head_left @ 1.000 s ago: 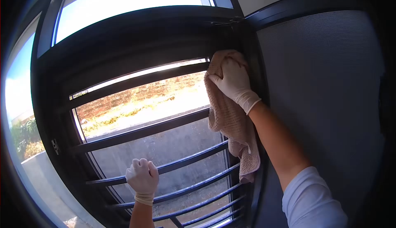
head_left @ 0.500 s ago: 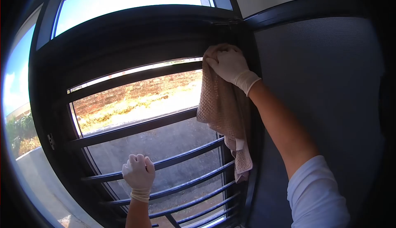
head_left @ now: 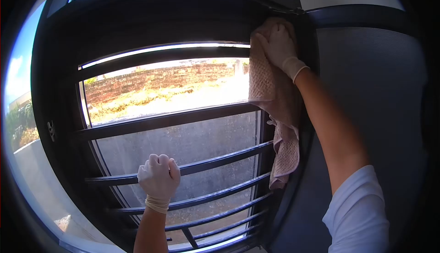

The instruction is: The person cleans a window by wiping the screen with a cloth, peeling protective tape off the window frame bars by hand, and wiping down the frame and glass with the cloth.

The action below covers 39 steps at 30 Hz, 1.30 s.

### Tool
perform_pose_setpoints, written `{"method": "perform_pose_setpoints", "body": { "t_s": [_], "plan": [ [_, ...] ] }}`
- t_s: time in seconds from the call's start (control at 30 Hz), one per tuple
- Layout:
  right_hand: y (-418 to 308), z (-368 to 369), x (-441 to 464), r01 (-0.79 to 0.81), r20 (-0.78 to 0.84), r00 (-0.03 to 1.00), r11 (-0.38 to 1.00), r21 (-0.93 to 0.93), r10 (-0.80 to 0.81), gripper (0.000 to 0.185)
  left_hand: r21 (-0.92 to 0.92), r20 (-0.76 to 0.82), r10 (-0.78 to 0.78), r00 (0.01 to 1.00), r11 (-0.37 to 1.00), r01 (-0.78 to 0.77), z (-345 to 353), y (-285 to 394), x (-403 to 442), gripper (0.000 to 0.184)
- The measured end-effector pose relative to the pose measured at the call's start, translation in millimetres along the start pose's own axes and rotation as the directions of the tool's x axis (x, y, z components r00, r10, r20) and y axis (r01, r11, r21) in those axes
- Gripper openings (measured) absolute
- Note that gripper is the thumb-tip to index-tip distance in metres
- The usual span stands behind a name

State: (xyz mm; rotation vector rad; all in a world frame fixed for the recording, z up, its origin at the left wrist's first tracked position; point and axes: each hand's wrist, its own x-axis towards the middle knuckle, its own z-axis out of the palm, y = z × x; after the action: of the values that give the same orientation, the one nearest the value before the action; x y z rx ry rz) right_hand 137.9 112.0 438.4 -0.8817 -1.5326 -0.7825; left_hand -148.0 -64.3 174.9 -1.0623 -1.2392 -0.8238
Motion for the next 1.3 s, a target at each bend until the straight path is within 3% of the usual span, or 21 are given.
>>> {"method": "perform_pose_setpoints", "body": {
  "t_s": [0.17,0.23,0.33,0.43,0.47,0.57,0.63,0.73,0.9,0.97,1.0,1.07,1.17,1.23,1.3],
  "plan": [
    [1,13,-55,0.011,0.015,1.0,0.993,0.121,-0.012,0.06,-0.038,0.04,-0.054,0.998,0.998,0.056,-1,4,-1,0.022],
    [-6,36,-101,-0.056,-0.001,0.998,0.971,-0.231,0.057,0.054,-0.037,0.031,-0.056,0.998,0.998,0.057,0,4,-1,0.022],
    [-13,21,-128,0.039,0.031,0.999,0.998,-0.057,-0.037,0.05,-0.022,-0.015,-0.05,0.999,0.999,0.05,4,2,0,0.022],
    [-16,20,-146,0.057,-0.069,0.997,0.983,0.176,-0.045,0.049,-0.013,-0.035,-0.055,0.998,0.998,0.055,4,4,1,0.021],
    [-19,21,-153,0.133,-0.06,0.991,0.95,0.284,-0.121,0.046,-0.008,-0.036,-0.061,0.997,0.998,0.061,4,4,1,0.02],
    [-42,17,-152,0.163,-0.031,0.986,0.901,0.401,-0.165,0.043,-0.063,0.032,-0.129,0.991,0.989,0.13,4,6,-2,0.018],
    [-64,9,-149,0.123,0.034,0.988,0.904,0.41,-0.15,0.043,-0.04,-0.008,-0.102,0.995,0.994,0.101,6,4,-2,0.019],
    [-89,13,-143,0.188,-0.036,0.981,0.894,0.406,-0.19,0.045,-0.027,-0.036,-0.09,0.995,0.996,0.089,10,4,-1,0.019],
    [-164,7,-140,0.351,-0.024,0.925,0.828,0.438,-0.38,0.049,-0.021,0.005,-0.091,0.996,0.996,0.091,6,6,0,0.024],
    [-208,-4,-135,0.366,0.08,0.885,0.791,0.49,-0.459,0.049,-0.024,0.036,-0.076,0.996,0.997,0.077,1,5,1,0.028],
    [-230,-6,-134,0.432,0.05,0.859,0.774,0.463,-0.51,0.044,-0.11,0.069,-0.115,0.991,0.986,0.122,1,3,-6,0.026],
    [-276,-6,-132,0.563,-0.014,0.791,0.719,0.408,-0.611,0.034,-0.222,0.096,-0.148,0.984,0.961,0.166,6,-2,-21,0.04],
    [-344,3,-129,0.69,-0.143,0.711,0.643,0.333,-0.689,0.022,-0.493,0.148,-0.455,0.878,0.736,0.465,30,-6,-50,0.05],
    [-386,0,-131,0.663,-0.162,0.739,0.664,0.345,-0.654,0.018,-0.647,0.246,-0.664,0.706,0.43,0.63,31,-6,-59,0.05],
    [-407,0,-132,0.636,-0.171,0.764,0.683,0.361,-0.622,0.017,-0.75,0.377,-0.741,0.555,0.108,0.653,21,-10,-66,0.05]
  ]
}}
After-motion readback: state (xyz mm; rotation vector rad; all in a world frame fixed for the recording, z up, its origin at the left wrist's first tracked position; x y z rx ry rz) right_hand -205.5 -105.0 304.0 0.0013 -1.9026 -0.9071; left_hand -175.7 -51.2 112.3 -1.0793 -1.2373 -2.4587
